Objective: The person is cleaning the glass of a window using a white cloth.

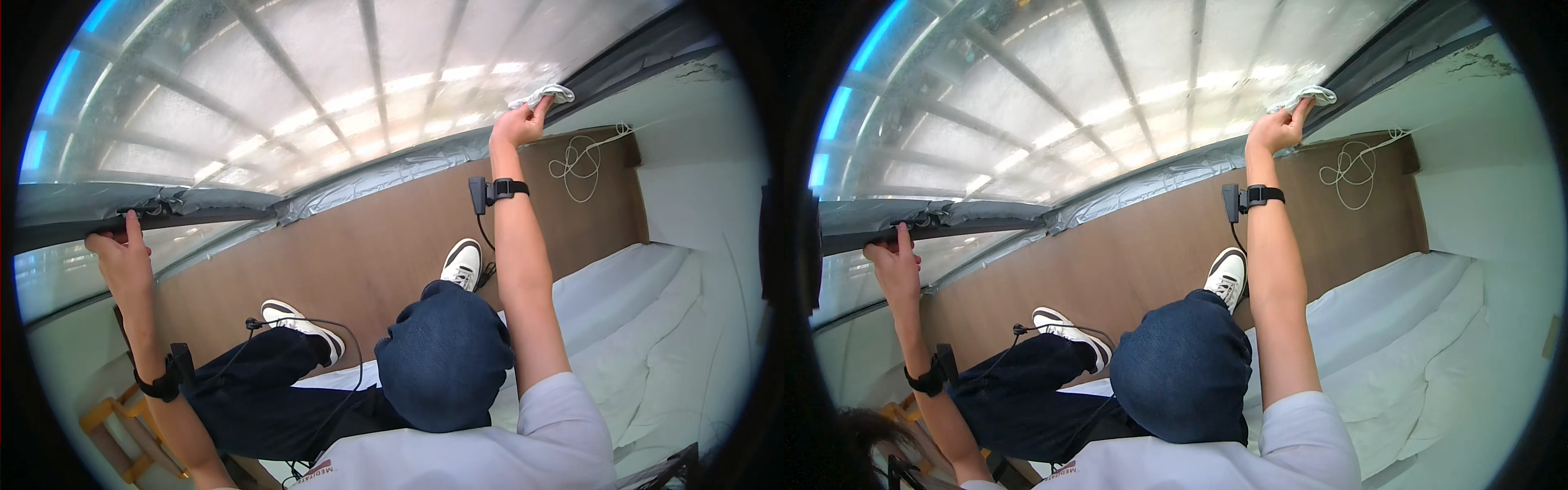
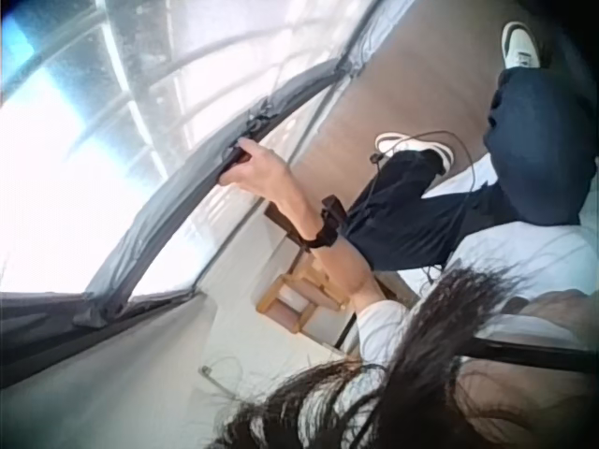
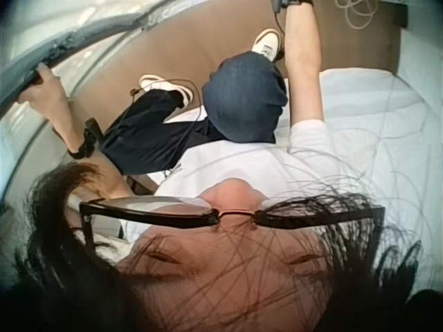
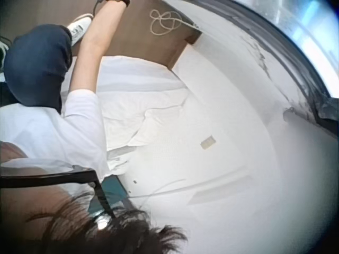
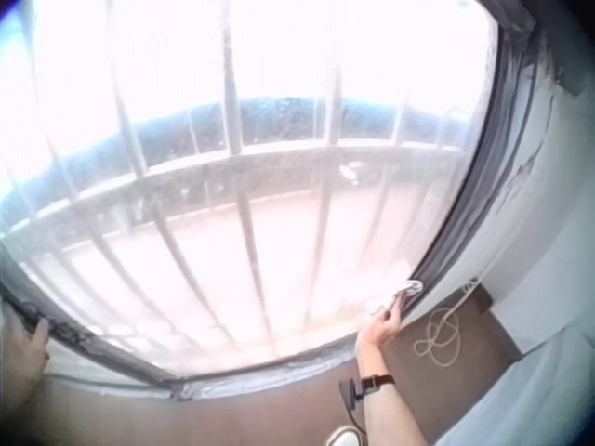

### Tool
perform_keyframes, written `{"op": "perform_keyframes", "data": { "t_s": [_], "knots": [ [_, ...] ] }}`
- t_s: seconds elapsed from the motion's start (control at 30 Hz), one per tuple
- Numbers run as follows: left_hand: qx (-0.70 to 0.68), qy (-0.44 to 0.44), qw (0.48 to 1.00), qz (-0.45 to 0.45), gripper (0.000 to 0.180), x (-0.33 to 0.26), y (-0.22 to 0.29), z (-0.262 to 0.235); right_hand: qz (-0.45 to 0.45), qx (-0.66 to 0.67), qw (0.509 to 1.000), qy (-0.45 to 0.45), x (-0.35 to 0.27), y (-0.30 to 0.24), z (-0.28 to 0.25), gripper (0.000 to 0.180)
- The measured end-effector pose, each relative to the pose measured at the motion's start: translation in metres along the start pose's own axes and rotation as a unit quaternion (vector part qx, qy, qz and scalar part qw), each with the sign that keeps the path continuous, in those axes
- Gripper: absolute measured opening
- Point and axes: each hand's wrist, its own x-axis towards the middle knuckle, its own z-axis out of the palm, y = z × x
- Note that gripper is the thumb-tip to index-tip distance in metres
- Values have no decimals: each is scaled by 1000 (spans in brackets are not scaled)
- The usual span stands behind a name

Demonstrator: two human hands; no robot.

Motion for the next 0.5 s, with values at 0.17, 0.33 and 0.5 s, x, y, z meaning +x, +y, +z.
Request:
{"op": "perform_keyframes", "data": {
  "t_s": [0.17, 0.33, 0.5],
  "knots": [
    [28, -16, 999, -25, 50, -3, 8, -4, 26, -55, 998, 9, -11, 11, -8, 51],
    [15, 1, 1000, 22, 55, 0, -12, -4, 224, 21, 971, 85, -38, 32, 0, 51],
    [-38, -21, 999, 21, 47, -5, 6, -3, 301, 50, 947, 102, -72, -7, 6, 39]
  ]
}}
